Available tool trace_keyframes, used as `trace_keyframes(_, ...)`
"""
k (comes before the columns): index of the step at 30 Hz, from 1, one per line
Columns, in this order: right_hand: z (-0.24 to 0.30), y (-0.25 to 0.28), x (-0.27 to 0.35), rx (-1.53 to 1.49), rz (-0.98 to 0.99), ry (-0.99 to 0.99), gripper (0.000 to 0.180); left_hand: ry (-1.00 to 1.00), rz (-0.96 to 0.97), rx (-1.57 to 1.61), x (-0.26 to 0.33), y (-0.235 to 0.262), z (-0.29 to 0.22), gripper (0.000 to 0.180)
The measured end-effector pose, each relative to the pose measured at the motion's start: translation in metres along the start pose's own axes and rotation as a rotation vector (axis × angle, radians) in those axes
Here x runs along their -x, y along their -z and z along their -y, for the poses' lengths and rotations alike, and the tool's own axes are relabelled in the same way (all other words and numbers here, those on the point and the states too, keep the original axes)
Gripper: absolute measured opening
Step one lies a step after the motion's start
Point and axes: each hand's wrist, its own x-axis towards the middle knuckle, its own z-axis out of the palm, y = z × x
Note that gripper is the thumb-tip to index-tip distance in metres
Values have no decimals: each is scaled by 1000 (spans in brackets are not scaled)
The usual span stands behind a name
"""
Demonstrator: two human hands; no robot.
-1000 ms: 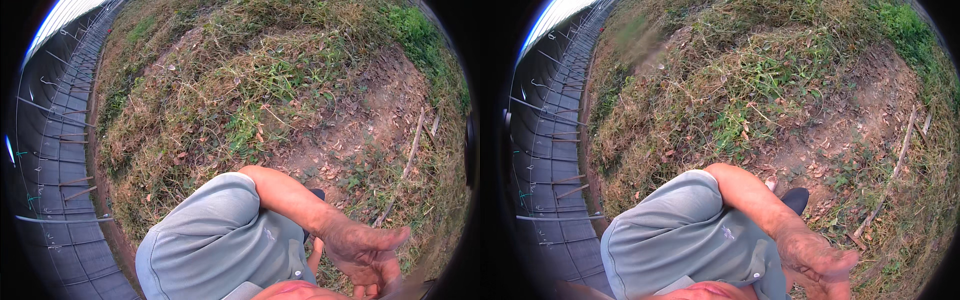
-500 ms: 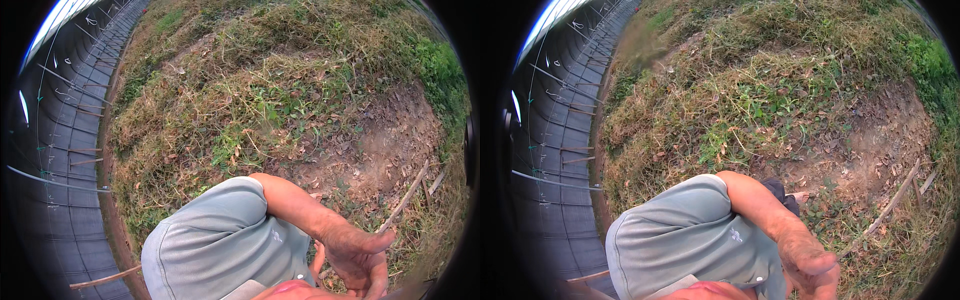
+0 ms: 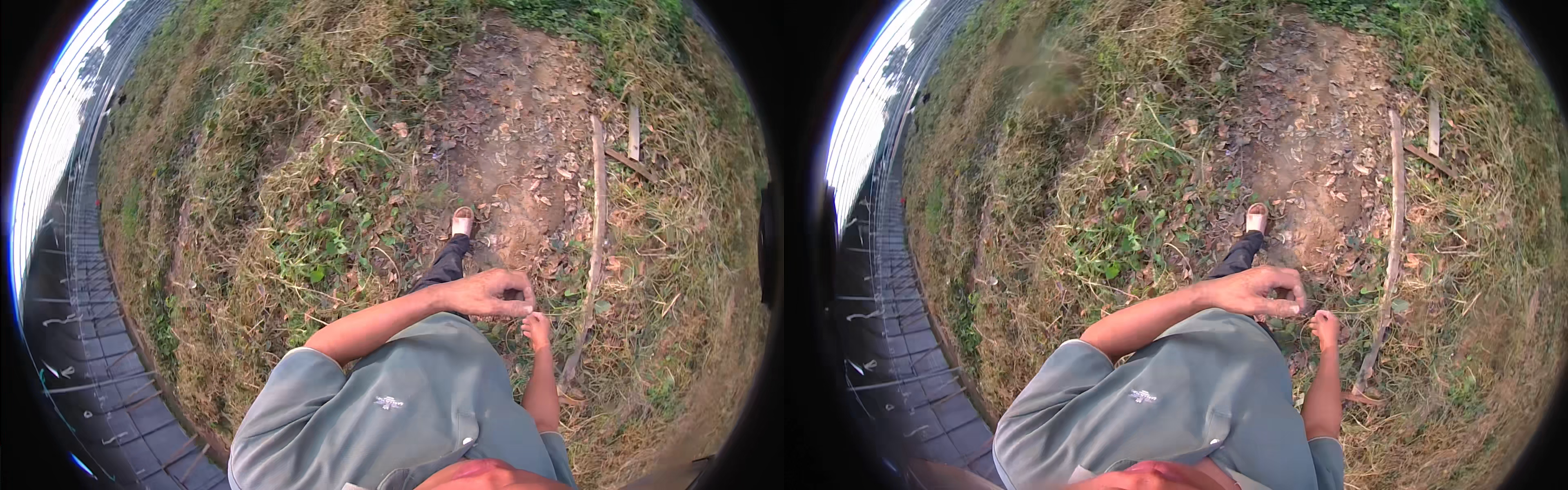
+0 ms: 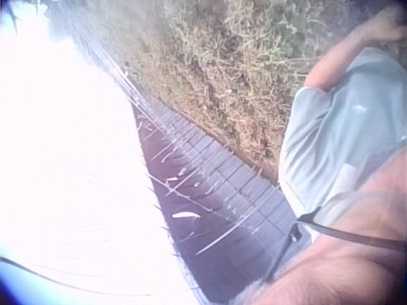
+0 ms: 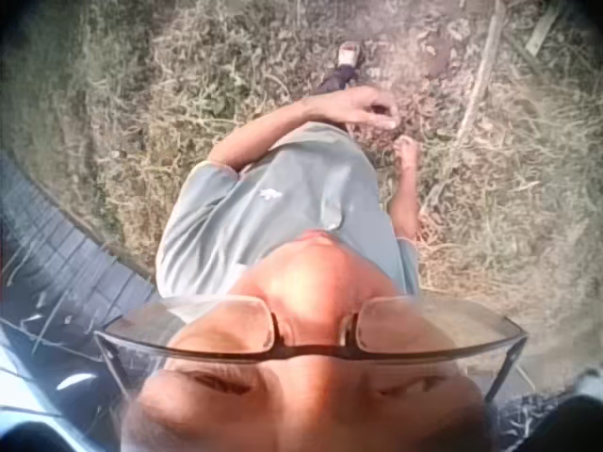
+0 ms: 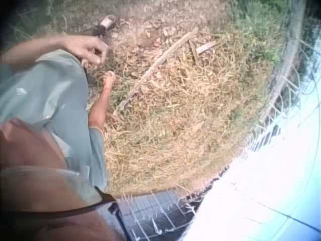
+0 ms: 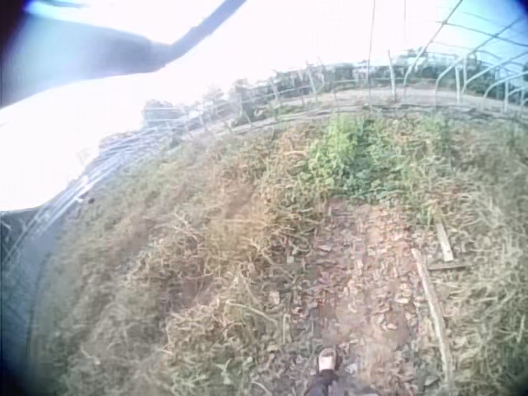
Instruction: The person assembles wooden frames inside a greenhouse by picking up planks, arranging them into T-shaped supports, and placing them upright along the structure. They then tie green ropes to the greenhouse frame to secure the supports.
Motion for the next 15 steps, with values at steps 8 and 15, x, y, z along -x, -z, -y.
trace_keyframes(8,35,-8,-70,-117,-154,-2,16,413,-70,-853,-122,232,101,30)
trace_keyframes(15,172,-18,-129,-209,-239,-23,18,504,-64,-782,-280,346,90,34)
